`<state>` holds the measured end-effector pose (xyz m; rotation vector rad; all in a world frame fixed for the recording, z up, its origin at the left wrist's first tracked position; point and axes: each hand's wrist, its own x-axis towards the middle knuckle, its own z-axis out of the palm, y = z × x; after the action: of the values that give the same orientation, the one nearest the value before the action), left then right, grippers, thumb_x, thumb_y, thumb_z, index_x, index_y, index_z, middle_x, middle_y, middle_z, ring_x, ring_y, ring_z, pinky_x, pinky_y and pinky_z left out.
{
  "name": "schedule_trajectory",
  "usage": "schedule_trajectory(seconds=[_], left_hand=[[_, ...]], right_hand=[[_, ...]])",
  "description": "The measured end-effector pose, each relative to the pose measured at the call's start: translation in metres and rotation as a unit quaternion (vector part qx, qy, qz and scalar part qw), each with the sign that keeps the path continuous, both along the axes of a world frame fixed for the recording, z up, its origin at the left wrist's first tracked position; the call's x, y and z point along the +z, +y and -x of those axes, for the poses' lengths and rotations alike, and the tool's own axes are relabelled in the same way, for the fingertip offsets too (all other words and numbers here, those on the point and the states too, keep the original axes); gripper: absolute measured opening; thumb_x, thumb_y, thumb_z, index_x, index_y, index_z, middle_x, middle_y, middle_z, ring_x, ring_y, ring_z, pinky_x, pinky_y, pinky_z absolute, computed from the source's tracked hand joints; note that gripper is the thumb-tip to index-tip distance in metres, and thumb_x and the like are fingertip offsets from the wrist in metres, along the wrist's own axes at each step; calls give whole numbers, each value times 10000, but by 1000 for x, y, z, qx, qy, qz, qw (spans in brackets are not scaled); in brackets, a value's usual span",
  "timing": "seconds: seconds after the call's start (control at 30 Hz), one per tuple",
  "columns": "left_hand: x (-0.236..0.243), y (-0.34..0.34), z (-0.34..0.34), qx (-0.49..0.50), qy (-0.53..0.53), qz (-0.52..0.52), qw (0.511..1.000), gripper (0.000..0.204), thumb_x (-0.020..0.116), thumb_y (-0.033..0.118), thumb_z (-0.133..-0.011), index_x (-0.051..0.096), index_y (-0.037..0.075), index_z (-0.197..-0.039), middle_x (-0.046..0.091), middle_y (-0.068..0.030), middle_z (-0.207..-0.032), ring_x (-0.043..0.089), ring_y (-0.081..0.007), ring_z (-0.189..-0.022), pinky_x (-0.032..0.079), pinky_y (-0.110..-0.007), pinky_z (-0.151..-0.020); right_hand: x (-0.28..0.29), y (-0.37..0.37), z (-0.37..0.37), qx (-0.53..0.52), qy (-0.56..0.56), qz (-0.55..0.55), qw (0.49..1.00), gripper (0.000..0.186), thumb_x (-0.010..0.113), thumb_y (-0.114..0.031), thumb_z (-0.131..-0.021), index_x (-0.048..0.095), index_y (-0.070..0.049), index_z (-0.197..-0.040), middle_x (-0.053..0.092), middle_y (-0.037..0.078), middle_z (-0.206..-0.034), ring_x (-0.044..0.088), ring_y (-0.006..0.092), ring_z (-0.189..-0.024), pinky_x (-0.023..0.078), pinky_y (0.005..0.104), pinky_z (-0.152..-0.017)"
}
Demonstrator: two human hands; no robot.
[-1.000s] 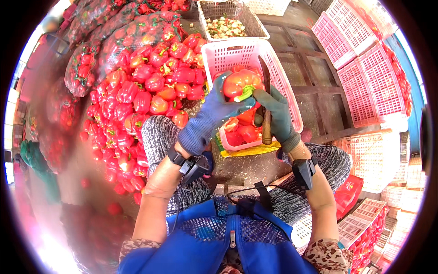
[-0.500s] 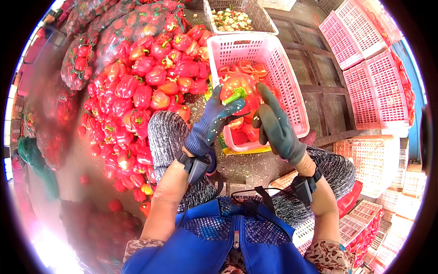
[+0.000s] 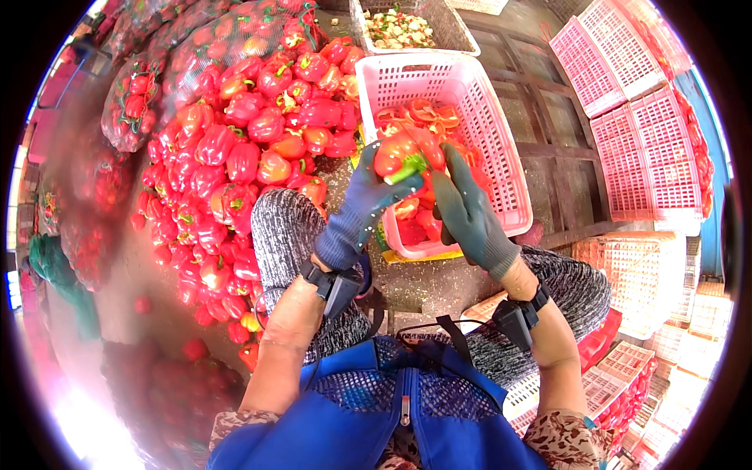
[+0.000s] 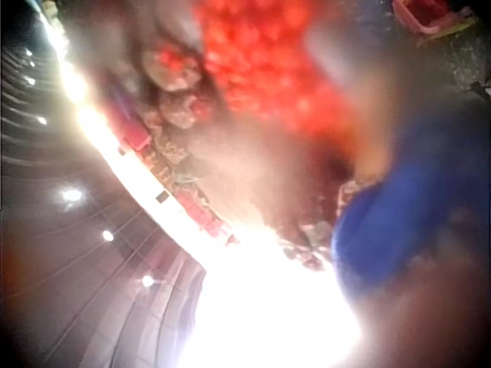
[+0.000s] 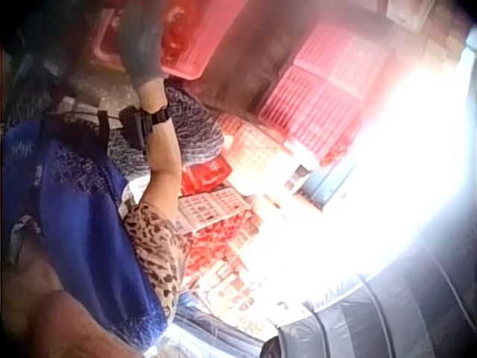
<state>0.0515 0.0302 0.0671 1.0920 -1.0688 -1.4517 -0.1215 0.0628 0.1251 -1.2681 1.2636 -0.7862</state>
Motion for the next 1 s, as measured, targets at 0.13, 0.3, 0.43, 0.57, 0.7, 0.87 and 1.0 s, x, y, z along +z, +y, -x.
schedule_trajectory(seconds=[0.13,0.3,0.43,0.57,0.7,0.87,1.0], left_hand=[[-36,-3,12,-3,-22,134,991,686,816,33,-754,414,61,-1309,565,-69,-1216,607,-177,-1055,530,-291,-912],[-15,4,-1,-41,138,-69,987,729,741,-66,-777,388,88,-1396,549,-90,-1281,598,-201,-1107,529,-322,-936],[-33,11,-16,-86,247,-90,961,623,659,21,-874,373,54,-1427,550,-133,-1302,611,-262,-1109,524,-352,-945],[-20,8,-21,-249,514,-134,810,591,635,273,-905,407,34,-1395,563,-192,-1284,619,-342,-1082,528,-430,-929],[-5,13,6,-267,508,-94,814,596,627,309,-906,419,15,-1381,570,-197,-1265,626,-359,-1053,542,-488,-905],[-16,4,-8,-105,243,5,964,760,711,-36,-795,346,71,-1452,525,-90,-1336,551,-197,-1193,509,-378,-977],[-3,5,0,-101,80,43,991,891,812,-31,-711,338,83,-1457,506,-55,-1354,511,-161,-1218,451,-327,-1028]], right_hand=[[-9,-7,3,-67,-77,-88,991,379,507,-303,-983,503,-15,-1228,573,43,-710,537,118,-528,407,252,-469],[-2,-17,32,-15,-161,-191,968,328,512,-416,-963,541,-97,-1033,571,50,-691,490,128,-428,379,276,-388],[-1,-12,40,-48,-214,-264,939,354,513,-482,-950,554,-141,-1036,566,63,-668,435,114,-382,318,257,-350],[-8,-17,46,-64,-337,-294,892,338,519,-497,-959,590,-167,-988,559,46,-620,395,97,-361,277,244,-333],[-19,-29,64,-73,-337,-245,906,364,519,-450,-961,582,-113,-1081,532,30,-634,428,91,-414,319,247,-372],[2,-34,41,-127,-10,-30,991,504,608,-315,-905,518,27,-1264,536,47,-741,496,105,-491,373,261,-438],[25,-12,36,-18,-120,-43,992,490,640,-209,-859,526,59,-1253,561,37,-805,509,93,-527,391,245,-482]])
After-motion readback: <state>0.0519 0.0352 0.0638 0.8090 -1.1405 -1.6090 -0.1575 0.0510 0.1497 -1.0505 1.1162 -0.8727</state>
